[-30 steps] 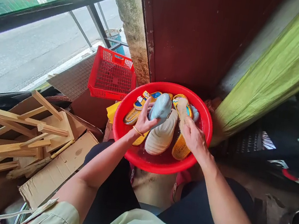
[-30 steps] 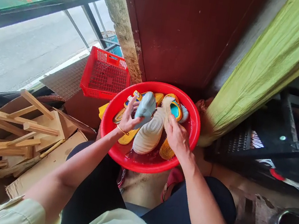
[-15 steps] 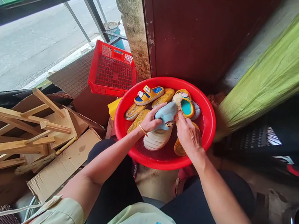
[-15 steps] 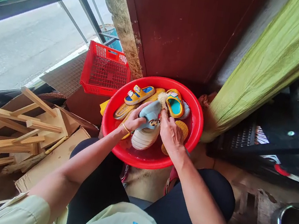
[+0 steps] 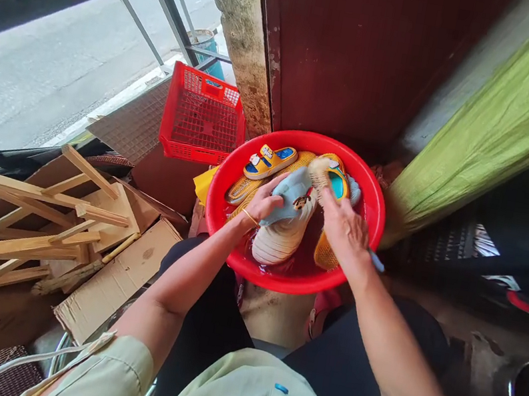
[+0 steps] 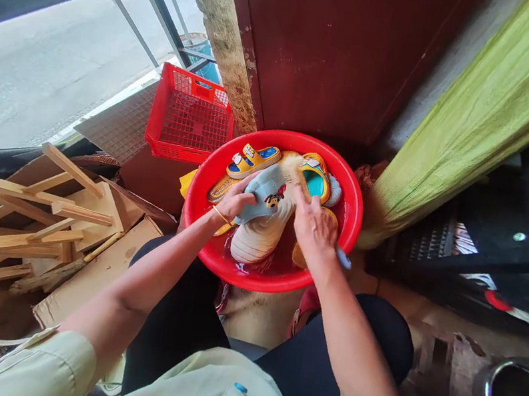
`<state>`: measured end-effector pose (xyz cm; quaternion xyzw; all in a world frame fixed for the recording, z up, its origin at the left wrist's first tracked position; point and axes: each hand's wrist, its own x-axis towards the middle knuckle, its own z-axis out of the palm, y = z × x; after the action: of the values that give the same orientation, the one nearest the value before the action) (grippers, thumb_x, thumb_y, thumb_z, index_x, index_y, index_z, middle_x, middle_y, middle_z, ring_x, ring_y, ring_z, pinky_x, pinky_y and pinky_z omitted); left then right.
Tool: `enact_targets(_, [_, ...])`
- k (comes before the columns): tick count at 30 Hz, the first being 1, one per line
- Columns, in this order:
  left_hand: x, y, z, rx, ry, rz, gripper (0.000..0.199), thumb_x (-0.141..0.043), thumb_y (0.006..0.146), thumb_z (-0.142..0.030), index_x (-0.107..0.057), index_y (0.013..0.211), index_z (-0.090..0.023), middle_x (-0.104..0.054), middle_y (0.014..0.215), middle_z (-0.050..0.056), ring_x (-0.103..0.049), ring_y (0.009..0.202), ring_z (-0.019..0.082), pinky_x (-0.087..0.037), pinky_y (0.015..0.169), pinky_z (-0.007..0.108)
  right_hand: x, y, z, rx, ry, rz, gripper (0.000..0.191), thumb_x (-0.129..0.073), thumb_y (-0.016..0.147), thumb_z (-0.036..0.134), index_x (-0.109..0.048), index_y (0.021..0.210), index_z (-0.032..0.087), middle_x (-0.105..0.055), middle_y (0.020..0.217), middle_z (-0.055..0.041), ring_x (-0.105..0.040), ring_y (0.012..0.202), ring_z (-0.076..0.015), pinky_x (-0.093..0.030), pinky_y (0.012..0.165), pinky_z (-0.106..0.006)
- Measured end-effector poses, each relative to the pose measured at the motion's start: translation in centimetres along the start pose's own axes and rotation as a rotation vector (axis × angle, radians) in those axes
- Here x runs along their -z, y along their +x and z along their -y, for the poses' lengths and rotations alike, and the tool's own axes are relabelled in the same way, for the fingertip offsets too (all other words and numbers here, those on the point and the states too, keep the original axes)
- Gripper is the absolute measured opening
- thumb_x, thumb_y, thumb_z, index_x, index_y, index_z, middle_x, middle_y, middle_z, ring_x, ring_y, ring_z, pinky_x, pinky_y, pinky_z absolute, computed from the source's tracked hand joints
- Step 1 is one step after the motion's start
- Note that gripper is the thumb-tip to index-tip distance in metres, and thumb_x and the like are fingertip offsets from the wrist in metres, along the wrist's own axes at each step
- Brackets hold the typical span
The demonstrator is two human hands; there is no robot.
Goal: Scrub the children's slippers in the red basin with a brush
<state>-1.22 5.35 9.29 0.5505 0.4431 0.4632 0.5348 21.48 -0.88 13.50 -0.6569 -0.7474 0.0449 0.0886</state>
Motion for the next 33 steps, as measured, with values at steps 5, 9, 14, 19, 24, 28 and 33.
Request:
enact_targets(5, [1.5, 0.5, -0.7, 0.212, -0.376, -0.022, 0.054, -0.064, 0.057, -0.027, -0.076, 0.108, -0.017, -0.08, 0.1, 0.005, -0.073, 0.104, 0.031, -0.06, 0.096, 0.042, -1.1, 1.7, -2.6, 0.051, 0.41, -0.233, 0.054, -0.035, 0.108, 0.029, -0.056, 0.156, 0.014, -0.068, 0.145, -0.018, -0.067, 0.13, -0.0314, -0.053, 0.111, -0.044])
enact_targets(9, [2.6, 1.1, -0.6, 0.26, -0.595, -0.048, 0.037, -0.067, 0.06, -0.032, -0.076, 0.093, -0.016, -0.08, 0.091, 0.008, -0.075, 0.102, 0.034, -0.061, 0.094, 0.046, -1.9, 1.6, -0.8, 0.134, 0.497, -0.29, 0.057, -0.043, 0.105, 0.032, -0.052, 0.158, 0.013, -0.067, 0.146, -0.0181, -0.066, 0.131, -0.0314, -0.055, 0.111, -0.044])
enact_targets(14, [1.7, 2.3, -0.5, 0.167, -0.733, -0.231, 0.039, -0.066, 0.086, -0.052, -0.076, 0.104, -0.018, -0.081, 0.094, 0.006, -0.075, 0.106, 0.028, -0.06, 0.102, 0.042, -2.9, 0.7, 2.3, 0.253, 0.406, -0.206, 0.051, -0.045, 0.106, 0.026, -0.06, 0.154, 0.021, -0.075, 0.123, -0.0141, -0.071, 0.116, -0.0286, -0.06, 0.098, -0.038])
enact_targets(19, [2.4, 2.9, -0.1, 0.146, -0.882, -0.334, 0.049, -0.055, 0.101, -0.056, -0.073, 0.125, -0.017, -0.081, 0.104, 0.006, -0.074, 0.108, 0.023, -0.055, 0.11, 0.04, -3.8, -1.7, 1.2, 0.373, 0.305, -0.014, 0.047, -0.048, 0.105, 0.024, -0.066, 0.149, 0.025, -0.075, 0.107, -0.0089, -0.073, 0.094, -0.0211, -0.058, 0.084, -0.028])
enact_targets(24, [3.4, 2.6, 0.3, 0.296, -0.853, -0.368, 0.061, -0.055, 0.101, -0.063, -0.068, 0.135, -0.015, -0.081, 0.104, 0.01, -0.075, 0.111, 0.028, -0.054, 0.113, 0.047, -2.4, -2.5, -2.2, 0.404, 0.296, 0.054, 0.047, -0.048, 0.106, 0.027, -0.065, 0.15, 0.028, -0.076, 0.112, -0.0084, -0.072, 0.103, -0.022, -0.057, 0.091, -0.03])
enact_targets(28, [1.8, 2.6, -0.1, 0.28, -0.802, -0.457, 0.063, -0.064, 0.097, -0.06, -0.064, 0.141, -0.015, -0.08, 0.113, 0.009, -0.074, 0.115, 0.028, -0.053, 0.116, 0.046, -0.6, -2.8, -0.2, 0.315, 0.166, 0.096, 0.049, -0.041, 0.109, 0.029, -0.059, 0.155, 0.028, -0.075, 0.117, -0.0111, -0.074, 0.099, -0.0235, -0.057, 0.085, -0.031])
enact_targets(33, [-2.9, 1.0, -0.8, 0.172, -0.469, -0.398, 0.043, -0.069, 0.095, -0.044, -0.069, 0.132, -0.023, -0.073, 0.133, 0.007, -0.065, 0.133, 0.029, -0.046, 0.123, 0.046, -0.9, -0.7, 4.1, 0.172, -0.082, 0.199, 0.053, -0.03, 0.11, 0.019, -0.055, 0.156, 0.026, -0.071, 0.118, -0.0147, -0.076, 0.085, -0.0227, -0.052, 0.07, -0.03])
